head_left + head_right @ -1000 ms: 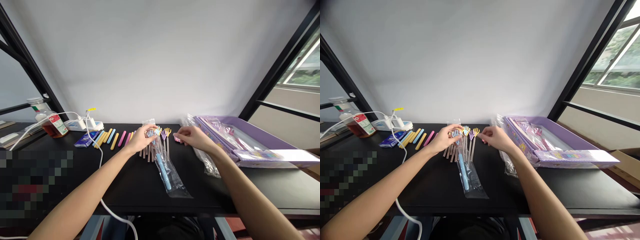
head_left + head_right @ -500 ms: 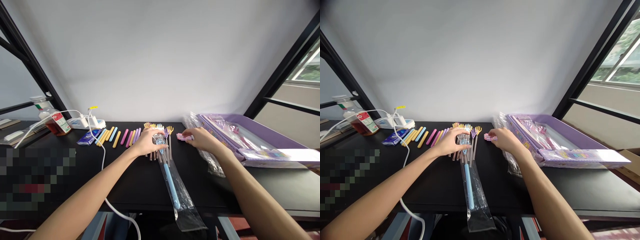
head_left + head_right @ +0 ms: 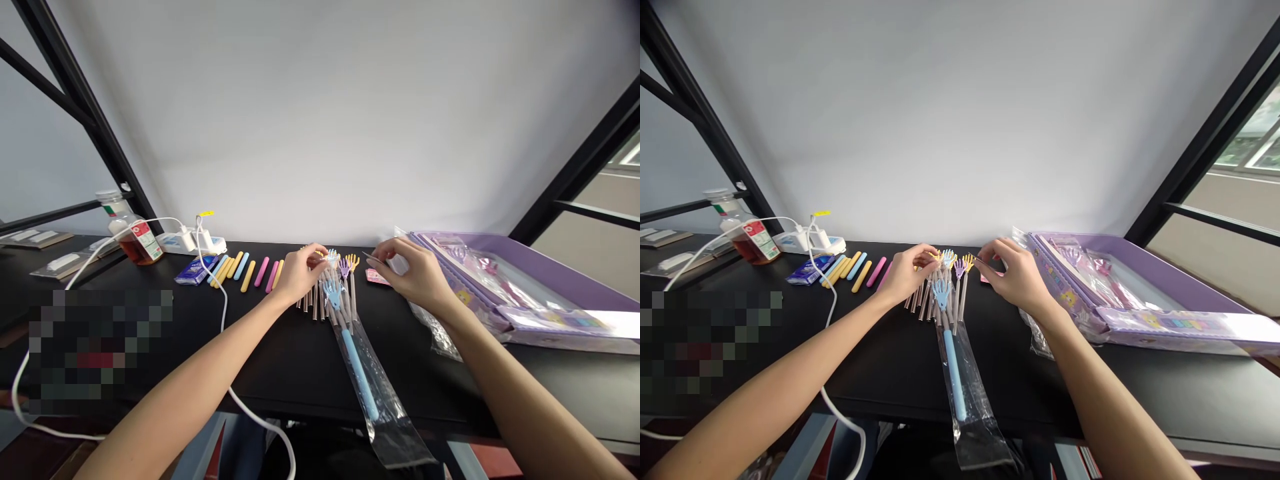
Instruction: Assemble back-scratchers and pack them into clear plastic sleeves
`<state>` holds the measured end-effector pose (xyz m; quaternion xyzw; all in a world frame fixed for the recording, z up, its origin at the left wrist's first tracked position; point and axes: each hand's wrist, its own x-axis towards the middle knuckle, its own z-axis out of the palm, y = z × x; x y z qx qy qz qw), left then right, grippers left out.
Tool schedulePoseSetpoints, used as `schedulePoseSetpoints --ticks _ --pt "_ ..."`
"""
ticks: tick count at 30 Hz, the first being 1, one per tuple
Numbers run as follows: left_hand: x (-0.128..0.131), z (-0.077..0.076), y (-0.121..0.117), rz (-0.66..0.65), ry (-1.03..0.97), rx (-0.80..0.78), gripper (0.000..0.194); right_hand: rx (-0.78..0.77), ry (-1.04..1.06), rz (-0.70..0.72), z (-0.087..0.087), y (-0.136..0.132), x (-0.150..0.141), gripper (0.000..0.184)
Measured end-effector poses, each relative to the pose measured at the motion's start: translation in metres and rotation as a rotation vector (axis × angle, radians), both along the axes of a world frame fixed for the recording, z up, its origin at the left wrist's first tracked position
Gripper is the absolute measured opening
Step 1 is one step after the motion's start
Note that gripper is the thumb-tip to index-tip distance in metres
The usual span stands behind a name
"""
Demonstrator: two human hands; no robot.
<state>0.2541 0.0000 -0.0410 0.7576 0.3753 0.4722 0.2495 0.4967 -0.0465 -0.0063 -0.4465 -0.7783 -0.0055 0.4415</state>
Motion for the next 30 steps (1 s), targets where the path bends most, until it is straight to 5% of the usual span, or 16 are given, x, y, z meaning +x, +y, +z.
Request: schedulePoseSetpoints --ticks 4,9,16,23,30 --pt "0.0 0.0 0.001 -0.012 -0.034 -0.015 0.03 -0.208 0.034 0.112 -0.004 -0.001 -0.009 0.026" --pt "0.003 0.004 0.0 0.028 -0.053 0.007 0.034 -0.182 -0.029 0.201 -0.007 0.0 -0.013 0.031" --pt "0.003 0.006 -0.002 0.019 -0.054 -0.003 0.022 -0.201 -0.065 0.371 -0.017 -0.002 -0.031 0.017" --pt "0.004 0.012 -0.007 -0.002 0.005 0.046 0.02 -0.134 -0.07 0.206 -0.025 -0.003 -0.035 0.033" --pt "0.008 0.014 -0.011 -0.099 -0.019 0.03 0.026 -0.04 0.033 0.099 -0.019 -0.001 -0.031 0.02"
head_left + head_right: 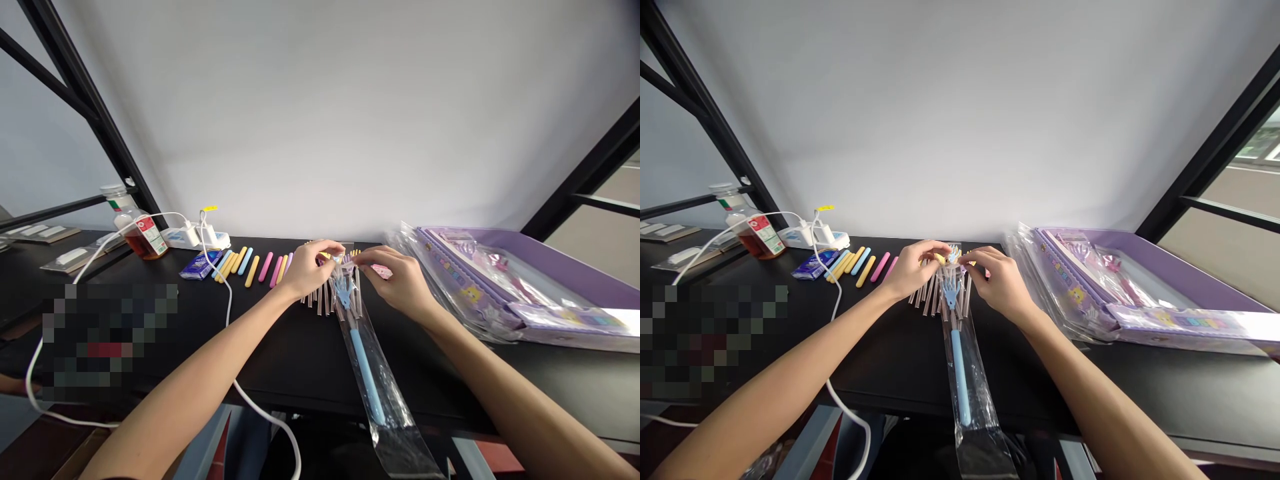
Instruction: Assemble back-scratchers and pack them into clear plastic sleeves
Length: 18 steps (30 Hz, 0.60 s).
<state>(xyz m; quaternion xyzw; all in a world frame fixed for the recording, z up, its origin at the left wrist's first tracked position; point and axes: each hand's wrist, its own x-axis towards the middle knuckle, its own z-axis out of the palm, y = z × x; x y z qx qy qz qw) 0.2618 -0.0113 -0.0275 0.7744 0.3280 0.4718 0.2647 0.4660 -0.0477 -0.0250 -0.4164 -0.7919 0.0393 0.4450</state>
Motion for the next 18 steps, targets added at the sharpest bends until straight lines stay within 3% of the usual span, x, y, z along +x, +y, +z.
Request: schedulePoseSetpoints --ticks 4,9,18 --pt "0.002 -0.004 0.0 -0.066 0.021 0.077 0.03 0.007 0.023 -0.061 -0.001 0.001 0.001 0.019" --pt "0.005 -0.009 -0.001 -0.049 0.027 0.105 0.031 -0.027 0.06 -0.103 -0.002 0.0 0.0 0.017" --pt "0.005 -0.014 0.002 -0.062 -0.052 -0.046 0.03 -0.003 0.091 -0.078 0.001 0.006 -0.002 0.014"
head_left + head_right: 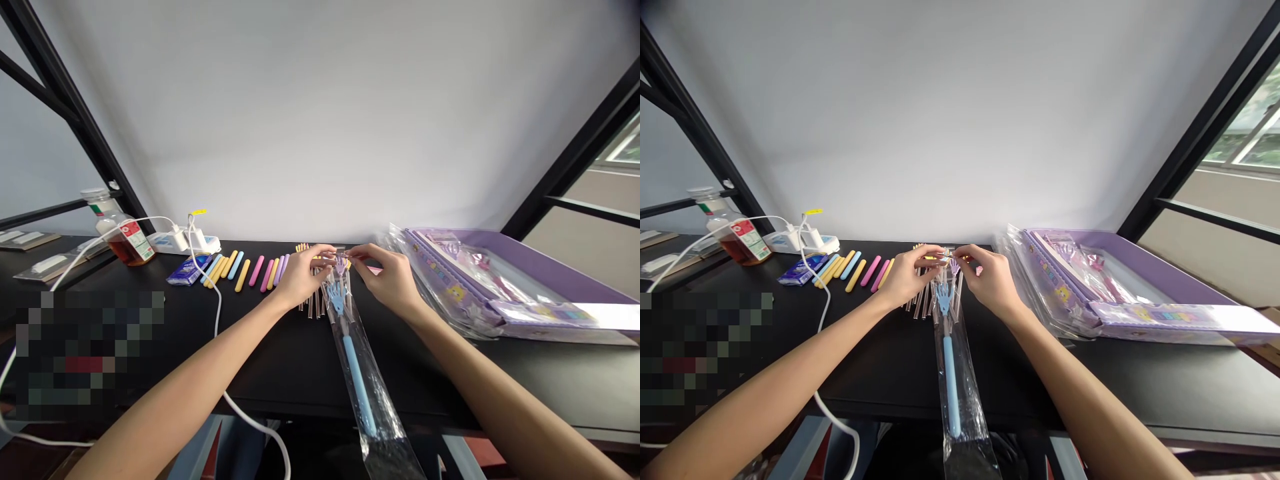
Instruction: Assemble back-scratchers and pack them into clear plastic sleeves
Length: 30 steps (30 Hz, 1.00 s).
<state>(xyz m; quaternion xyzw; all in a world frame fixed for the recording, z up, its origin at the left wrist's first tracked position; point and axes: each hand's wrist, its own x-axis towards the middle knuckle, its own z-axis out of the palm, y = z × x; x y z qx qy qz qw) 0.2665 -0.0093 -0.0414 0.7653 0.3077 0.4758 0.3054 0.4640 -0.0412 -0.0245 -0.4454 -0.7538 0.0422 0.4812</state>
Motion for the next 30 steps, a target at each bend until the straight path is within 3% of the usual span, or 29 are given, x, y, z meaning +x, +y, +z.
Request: schedulePoseSetpoints --ticks 10,30 --pt "-0.002 0.0 0.006 0.049 -0.025 -0.143 0.034 -0.123 -0.101 0.169 0.025 0.03 0.008 0.014" --pt "-0.002 0.001 0.011 0.029 -0.082 -0.099 0.036 -0.056 -0.132 0.182 0.019 0.038 -0.007 0.018"
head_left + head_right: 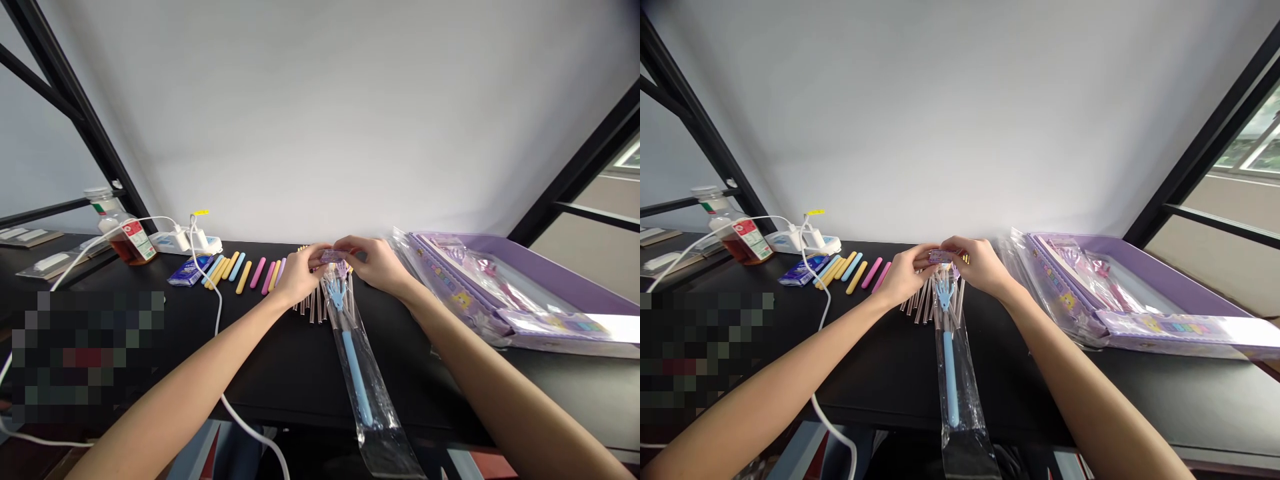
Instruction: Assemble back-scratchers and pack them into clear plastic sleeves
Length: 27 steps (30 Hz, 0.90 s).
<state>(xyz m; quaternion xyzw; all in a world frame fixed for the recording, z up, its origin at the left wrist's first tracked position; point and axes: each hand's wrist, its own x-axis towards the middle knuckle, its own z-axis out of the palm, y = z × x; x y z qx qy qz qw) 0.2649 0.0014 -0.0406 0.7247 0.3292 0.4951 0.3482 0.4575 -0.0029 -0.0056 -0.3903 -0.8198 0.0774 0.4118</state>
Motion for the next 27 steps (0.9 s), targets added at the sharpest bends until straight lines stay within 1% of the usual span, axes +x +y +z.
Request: schedulePoseSetpoints --ticks 3,8,11,16,19,22,24,27 --pt "0.0 0.001 -0.001 -0.002 -0.005 0.002 0.035 0.044 -0.021 -0.017 -0.002 0.0 0.001 0.02" --pt "0.002 0.004 -0.004 0.008 -0.013 -0.029 0.035 0.097 0.001 0.019 -0.005 0.0 0.0 0.023" --pt "0.003 0.006 -0.005 0.009 -0.026 -0.043 0.034 0.134 -0.011 0.004 -0.007 -0.001 -0.001 0.025" --pt "0.002 0.008 -0.006 0.02 -0.025 -0.054 0.032 0.252 -0.121 -0.038 -0.014 -0.003 -0.002 0.024" --pt "0.001 0.007 -0.005 0.027 -0.02 -0.047 0.03 0.256 -0.159 -0.067 -0.015 -0.005 -0.002 0.027" --pt "0.0 0.007 -0.003 0.018 -0.044 -0.049 0.03 0.254 -0.204 -0.059 -0.015 -0.008 -0.002 0.03" --pt "-0.001 0.005 -0.001 0.011 -0.065 -0.053 0.03 0.288 -0.261 -0.048 -0.014 -0.011 -0.002 0.034" --pt "-0.001 0.003 0.002 -0.008 -0.082 -0.06 0.031 0.35 -0.375 -0.069 -0.013 -0.014 -0.003 0.036"
